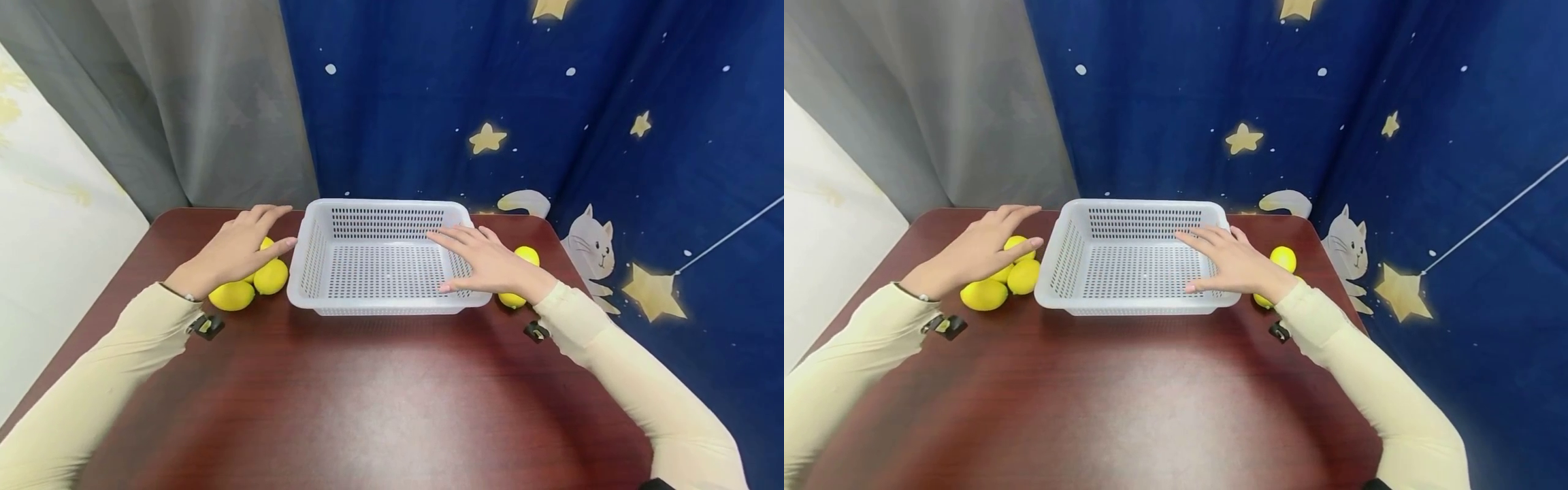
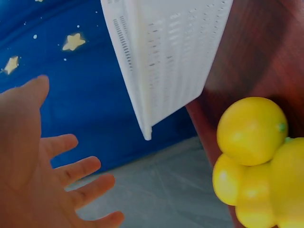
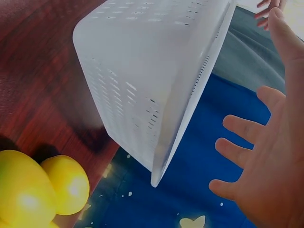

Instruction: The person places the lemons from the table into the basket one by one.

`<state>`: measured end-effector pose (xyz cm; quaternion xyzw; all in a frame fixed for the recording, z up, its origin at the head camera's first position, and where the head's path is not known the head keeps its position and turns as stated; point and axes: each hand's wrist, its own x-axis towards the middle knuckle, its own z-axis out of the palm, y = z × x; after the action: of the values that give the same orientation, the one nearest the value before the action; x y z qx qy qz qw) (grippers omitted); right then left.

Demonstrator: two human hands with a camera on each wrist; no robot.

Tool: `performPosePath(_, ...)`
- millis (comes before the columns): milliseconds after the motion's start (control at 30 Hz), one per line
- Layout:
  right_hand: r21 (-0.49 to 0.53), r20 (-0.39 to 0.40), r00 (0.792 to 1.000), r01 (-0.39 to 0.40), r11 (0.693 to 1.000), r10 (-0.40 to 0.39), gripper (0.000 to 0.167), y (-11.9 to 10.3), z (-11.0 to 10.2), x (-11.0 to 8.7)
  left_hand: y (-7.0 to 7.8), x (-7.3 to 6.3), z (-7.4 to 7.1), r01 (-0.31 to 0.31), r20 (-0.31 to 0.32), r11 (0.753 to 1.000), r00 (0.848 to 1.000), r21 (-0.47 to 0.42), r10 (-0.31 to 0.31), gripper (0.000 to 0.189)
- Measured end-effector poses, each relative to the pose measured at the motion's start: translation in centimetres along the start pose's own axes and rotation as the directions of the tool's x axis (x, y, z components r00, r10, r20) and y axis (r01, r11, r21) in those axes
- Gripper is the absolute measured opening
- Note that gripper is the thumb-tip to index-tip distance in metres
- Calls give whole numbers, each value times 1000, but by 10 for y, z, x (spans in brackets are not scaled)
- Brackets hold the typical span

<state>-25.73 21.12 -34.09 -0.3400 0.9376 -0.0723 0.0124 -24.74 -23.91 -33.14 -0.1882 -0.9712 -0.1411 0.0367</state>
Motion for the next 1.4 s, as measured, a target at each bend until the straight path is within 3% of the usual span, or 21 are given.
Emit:
performPosePath(300, 30, -25, 1000, -5, 1000, 6, 96, 1, 4, -18, -14, -7, 11, 88, -52, 996, 995, -10, -89, 69)
performPosePath(633, 87, -80, 997, 30, 996, -23, 92, 5, 8, -39, -30, -12, 29, 125, -105, 992, 987, 6, -123, 54)
performPosePath(933, 101, -180, 983, 57, 993, -38, 84, 9, 20, -54, -39, -13, 39, 139, -101, 990, 985, 20, -137, 50)
performPosePath(1400, 165, -320, 946, 113, 980, -55, 64, 12, 34, -70, -48, -13, 56, 132, -77, 988, 989, 85, -126, 49)
